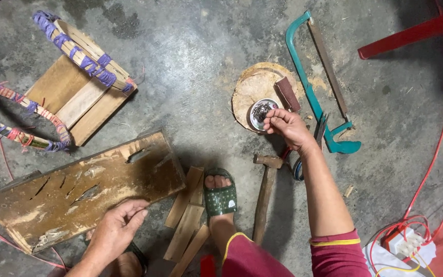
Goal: Assembling a wooden structure by nailing slats to a frame and attaching woven bands.
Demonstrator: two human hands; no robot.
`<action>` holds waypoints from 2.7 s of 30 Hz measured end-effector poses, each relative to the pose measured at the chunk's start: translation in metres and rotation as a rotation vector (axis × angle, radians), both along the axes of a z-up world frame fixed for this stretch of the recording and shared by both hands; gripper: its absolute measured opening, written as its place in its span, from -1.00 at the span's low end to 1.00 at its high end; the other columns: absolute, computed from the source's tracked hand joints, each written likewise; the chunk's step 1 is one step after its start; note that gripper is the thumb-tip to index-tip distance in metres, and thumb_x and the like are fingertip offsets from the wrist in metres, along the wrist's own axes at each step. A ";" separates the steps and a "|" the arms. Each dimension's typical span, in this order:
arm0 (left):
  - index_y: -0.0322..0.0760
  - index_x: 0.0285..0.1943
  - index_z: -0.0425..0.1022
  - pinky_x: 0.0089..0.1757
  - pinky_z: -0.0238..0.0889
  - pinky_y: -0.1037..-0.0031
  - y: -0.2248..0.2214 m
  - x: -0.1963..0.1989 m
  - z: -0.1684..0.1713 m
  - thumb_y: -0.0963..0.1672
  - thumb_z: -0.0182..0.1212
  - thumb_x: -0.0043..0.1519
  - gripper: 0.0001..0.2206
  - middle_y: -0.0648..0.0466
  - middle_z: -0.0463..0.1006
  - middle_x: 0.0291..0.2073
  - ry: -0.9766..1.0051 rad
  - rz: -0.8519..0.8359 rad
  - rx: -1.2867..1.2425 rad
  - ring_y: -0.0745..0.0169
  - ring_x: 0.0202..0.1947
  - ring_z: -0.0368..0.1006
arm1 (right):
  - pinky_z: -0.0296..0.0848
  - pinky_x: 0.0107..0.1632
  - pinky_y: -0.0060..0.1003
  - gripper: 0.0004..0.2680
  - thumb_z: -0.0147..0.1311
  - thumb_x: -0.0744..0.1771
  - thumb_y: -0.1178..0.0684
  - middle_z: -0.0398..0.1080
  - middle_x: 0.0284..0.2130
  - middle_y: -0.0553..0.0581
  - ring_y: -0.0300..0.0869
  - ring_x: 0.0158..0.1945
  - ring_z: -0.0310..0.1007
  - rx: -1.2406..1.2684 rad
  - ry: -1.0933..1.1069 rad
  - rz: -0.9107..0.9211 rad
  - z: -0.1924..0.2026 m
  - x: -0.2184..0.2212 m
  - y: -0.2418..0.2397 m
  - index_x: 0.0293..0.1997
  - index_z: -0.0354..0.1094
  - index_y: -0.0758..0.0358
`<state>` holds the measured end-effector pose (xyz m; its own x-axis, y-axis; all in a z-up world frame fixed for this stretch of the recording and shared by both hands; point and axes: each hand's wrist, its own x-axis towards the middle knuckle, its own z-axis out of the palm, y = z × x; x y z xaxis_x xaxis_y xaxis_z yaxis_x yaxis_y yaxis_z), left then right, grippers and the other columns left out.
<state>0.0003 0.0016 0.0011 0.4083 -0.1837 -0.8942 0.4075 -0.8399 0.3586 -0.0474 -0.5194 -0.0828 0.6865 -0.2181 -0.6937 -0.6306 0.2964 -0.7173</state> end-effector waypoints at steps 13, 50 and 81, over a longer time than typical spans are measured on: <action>0.05 0.13 0.62 -0.50 0.34 0.57 0.004 -0.005 -0.011 -0.09 0.24 0.23 -0.71 0.16 0.70 -0.33 0.015 -0.001 -0.021 0.39 -0.52 0.45 | 0.45 0.08 -0.07 -0.95 0.10 0.31 0.17 0.35 0.09 0.15 0.01 0.04 0.43 -1.115 0.042 0.423 0.009 0.018 0.026 -0.24 0.47 0.22; -0.47 0.14 0.59 -0.30 0.52 0.54 -0.064 -0.008 0.005 -0.17 0.23 0.26 -0.69 -0.09 0.70 -0.34 0.193 0.522 -0.549 0.26 -0.38 0.60 | 0.41 -0.03 -0.15 -0.85 -0.09 0.41 0.05 0.44 -0.27 0.26 -0.05 -0.14 0.45 0.130 -0.511 0.439 0.063 -0.009 0.251 -0.10 0.36 0.29; -0.18 -0.20 0.45 -0.35 0.36 0.25 -0.049 0.019 -0.039 -0.18 0.25 0.05 -0.84 0.08 0.51 -0.36 -1.143 -0.204 -0.404 -0.01 -0.40 0.47 | 0.05 0.43 0.04 -0.38 0.03 0.34 -0.13 0.00 0.42 0.44 0.20 0.47 -0.02 -1.008 0.593 0.384 -0.050 -0.226 0.131 0.50 -0.15 0.43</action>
<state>0.0189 -0.0478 -0.0379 0.8507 -0.5170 0.0952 -0.4380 -0.5969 0.6722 -0.2733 -0.3885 -0.1324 0.4599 -0.6906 -0.5581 -0.8611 -0.5003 -0.0906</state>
